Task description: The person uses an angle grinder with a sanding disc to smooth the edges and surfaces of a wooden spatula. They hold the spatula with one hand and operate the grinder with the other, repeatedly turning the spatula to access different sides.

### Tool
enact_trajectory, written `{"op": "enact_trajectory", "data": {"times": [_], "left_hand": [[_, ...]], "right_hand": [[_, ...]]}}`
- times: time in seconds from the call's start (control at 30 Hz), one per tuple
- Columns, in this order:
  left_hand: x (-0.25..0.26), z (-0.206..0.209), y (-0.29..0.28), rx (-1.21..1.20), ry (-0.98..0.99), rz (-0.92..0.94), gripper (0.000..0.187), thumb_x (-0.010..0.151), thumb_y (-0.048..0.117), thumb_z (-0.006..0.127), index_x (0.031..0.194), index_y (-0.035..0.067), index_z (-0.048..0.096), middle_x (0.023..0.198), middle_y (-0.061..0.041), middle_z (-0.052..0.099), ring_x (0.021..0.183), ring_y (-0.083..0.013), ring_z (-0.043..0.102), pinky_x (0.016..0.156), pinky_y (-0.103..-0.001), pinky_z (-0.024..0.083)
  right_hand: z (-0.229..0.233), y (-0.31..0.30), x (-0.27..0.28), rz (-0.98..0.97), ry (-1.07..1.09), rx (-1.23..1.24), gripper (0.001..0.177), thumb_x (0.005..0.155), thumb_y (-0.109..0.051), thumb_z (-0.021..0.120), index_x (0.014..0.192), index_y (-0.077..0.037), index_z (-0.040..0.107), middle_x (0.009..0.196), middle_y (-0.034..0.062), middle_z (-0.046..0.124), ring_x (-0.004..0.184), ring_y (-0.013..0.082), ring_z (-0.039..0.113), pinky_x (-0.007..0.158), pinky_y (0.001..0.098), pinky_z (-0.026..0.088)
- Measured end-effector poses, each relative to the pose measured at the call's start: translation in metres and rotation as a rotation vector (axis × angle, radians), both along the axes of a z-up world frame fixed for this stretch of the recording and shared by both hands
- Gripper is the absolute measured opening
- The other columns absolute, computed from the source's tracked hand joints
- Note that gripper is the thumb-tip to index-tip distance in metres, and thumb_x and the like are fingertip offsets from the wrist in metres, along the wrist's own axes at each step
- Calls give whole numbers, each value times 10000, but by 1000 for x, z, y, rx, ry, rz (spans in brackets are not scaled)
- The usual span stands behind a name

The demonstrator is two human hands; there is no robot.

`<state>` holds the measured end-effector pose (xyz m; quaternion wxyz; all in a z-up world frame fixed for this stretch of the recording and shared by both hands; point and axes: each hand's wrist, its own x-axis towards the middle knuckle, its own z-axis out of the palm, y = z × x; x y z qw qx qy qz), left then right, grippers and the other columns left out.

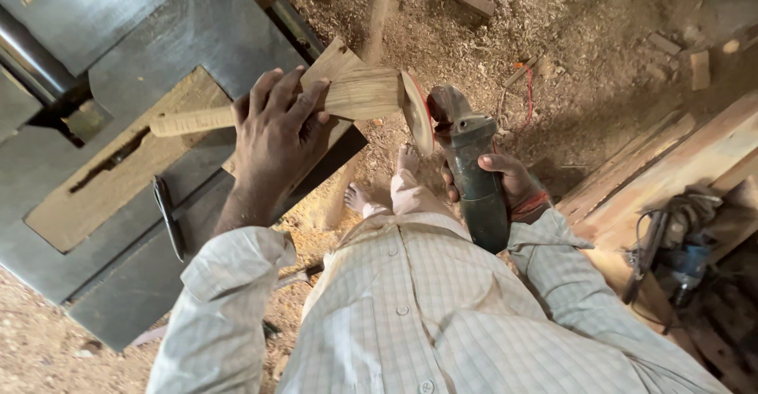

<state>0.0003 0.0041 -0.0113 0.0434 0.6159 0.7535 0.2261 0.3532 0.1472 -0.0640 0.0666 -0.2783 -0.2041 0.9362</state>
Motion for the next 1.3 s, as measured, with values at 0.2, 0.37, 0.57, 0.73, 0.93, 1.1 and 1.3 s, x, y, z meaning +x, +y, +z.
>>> {"op": "enact_trajectory", "data": {"times": [0.2, 0.37, 0.57, 0.73, 0.93, 1.1, 1.3], "left_hand": [[-17, -5, 2, -16, 25, -143, 408, 1042, 422, 674, 1415, 255, 655, 1481, -82, 565, 1423, -314, 438, 1146, -546, 334], [-25, -6, 1, -18, 45, -192, 402, 1036, 386, 673, 1424, 280, 663, 1502, -65, 563, 1443, -300, 431, 1158, -546, 341], [-26, -6, 1, -28, 25, -200, 402, 1039, 402, 685, 1419, 274, 662, 1457, -55, 593, 1442, -290, 448, 1157, -527, 355], [-24, -5, 2, -16, 43, -181, 417, 1040, 393, 679, 1437, 267, 665, 1453, -62, 595, 1433, -292, 459, 1162, -534, 343], [-17, 0, 3, -1, 53, -155, 376, 1073, 350, 665, 1437, 254, 659, 1486, -48, 594, 1432, -284, 472, 1173, -512, 341], [-11, -4, 1, 15, 25, -129, 442, 1065, 418, 722, 1445, 203, 654, 1461, -79, 596, 1412, -307, 479, 1145, -501, 348], [-12, -20, -1, 44, 19, 108, 409, 1008, 391, 728, 1380, 224, 694, 1223, -69, 639, 1193, -300, 537, 1038, -494, 376]], "right_hand": [[20, 20, 1, 58, -86, 51, 749, 819, -292, 796, 1427, 42, 513, 1098, 212, 675, 881, 326, 715, 803, 442, 589], [25, 39, -2, 165, -90, 34, 750, 808, -280, 794, 1428, 31, 506, 1109, 213, 685, 886, 333, 722, 797, 453, 596], [28, 56, 3, 223, -100, 71, 723, 817, -261, 795, 1401, 64, 520, 1103, 227, 688, 886, 342, 726, 818, 461, 604], [23, 57, 8, 212, -79, 82, 720, 825, -254, 796, 1413, 55, 517, 1101, 226, 683, 885, 333, 724, 811, 459, 603], [19, 36, 7, 170, -88, 10, 743, 806, -277, 793, 1426, 19, 510, 1103, 205, 686, 888, 317, 723, 810, 438, 596], [14, 16, 17, 94, -79, -22, 737, 819, -274, 800, 1422, 31, 508, 1108, 197, 676, 914, 304, 709, 842, 435, 586], [3, 0, 47, -24, -226, -49, 684, 756, -239, 783, 1364, -23, 558, 1108, 115, 708, 949, 250, 708, 883, 405, 576]]}}
